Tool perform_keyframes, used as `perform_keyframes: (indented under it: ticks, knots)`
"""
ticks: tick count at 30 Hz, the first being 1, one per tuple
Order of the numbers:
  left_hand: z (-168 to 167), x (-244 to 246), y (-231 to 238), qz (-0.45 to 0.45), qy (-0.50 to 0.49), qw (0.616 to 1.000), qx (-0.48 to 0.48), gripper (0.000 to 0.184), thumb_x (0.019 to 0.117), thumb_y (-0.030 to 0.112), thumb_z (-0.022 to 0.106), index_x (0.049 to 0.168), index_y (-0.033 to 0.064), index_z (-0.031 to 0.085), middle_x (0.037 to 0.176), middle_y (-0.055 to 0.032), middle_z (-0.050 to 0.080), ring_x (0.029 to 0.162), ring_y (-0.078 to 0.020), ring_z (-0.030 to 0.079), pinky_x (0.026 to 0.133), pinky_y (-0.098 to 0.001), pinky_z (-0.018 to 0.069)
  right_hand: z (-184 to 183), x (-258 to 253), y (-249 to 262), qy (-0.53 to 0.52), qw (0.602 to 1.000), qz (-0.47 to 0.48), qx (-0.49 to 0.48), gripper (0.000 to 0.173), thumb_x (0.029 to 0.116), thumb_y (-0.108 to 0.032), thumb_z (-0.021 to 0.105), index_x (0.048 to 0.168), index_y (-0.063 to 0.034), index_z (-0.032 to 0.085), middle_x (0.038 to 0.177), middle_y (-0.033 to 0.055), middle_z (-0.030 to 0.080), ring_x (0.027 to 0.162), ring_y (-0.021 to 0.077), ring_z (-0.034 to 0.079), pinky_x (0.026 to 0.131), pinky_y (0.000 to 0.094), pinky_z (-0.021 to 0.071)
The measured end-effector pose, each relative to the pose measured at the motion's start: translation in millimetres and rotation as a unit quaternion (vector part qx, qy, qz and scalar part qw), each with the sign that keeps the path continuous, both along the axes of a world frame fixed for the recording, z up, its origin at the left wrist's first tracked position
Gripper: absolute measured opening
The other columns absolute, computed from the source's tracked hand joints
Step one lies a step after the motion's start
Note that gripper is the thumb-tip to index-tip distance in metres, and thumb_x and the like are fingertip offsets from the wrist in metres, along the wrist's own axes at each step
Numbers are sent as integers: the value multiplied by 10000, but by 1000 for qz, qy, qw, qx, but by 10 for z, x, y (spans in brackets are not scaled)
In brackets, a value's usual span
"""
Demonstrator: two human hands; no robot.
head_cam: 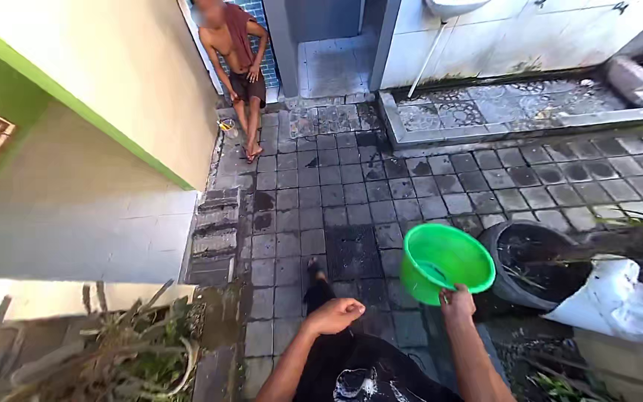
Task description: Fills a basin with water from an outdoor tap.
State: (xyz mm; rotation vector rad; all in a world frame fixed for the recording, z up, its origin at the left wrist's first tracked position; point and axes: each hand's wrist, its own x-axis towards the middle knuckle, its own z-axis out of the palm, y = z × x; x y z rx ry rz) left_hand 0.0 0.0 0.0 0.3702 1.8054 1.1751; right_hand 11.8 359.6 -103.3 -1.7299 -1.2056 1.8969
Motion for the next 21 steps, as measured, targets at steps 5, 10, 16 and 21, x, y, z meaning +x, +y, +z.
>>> perform_keyframes:
  ticks: [5, 10, 16, 21]
  knots:
    - [-197, -2009, 203, -57, -1, 997, -56, 470, 1089, 386, 459, 1362, 39, 620, 1249, -184, 681, 1154, -278, 660, 1052, -481, 496, 181, -1749, 468, 113, 991, -50, 40, 479, 1061, -306, 524, 1473, -80, 432, 1318, 172, 603, 1122, 273, 641, 905, 471, 565]
    - [59, -4189, 777, -116, -32, 992, -29, 428, 1085, 339, 478, 1363, 44, 615, 1257, -156, 690, 1138, -260, 677, 1000, -468, 542, 581, -2729, 1022, 196, 964, -128, 124, 297, 1075, -207, 516, 1315, -34, 497, 1069, 88, 651, 894, 161, 676, 788, 359, 599]
    - [119, -6516, 2015, -233, 38, 969, -77, 435, 1090, 384, 455, 1376, 99, 618, 1283, -105, 693, 1153, -224, 678, 1006, -449, 544, 756, -3513, 2055, 97, 951, -174, 238, 154, 1028, -144, 579, 1139, -39, 600, 900, 54, 646, 733, 136, 628, 687, 334, 567]
    - [-971, -8022, 3043, -146, -33, 987, -67, 448, 1115, 325, 345, 1393, 75, 592, 1262, -97, 708, 1094, -237, 705, 895, -438, 590, 270, -4408, 3059, -13, 941, -190, 280, 167, 952, -100, 644, 1099, -34, 687, 945, 102, 706, 823, 181, 686, 750, 420, 595]
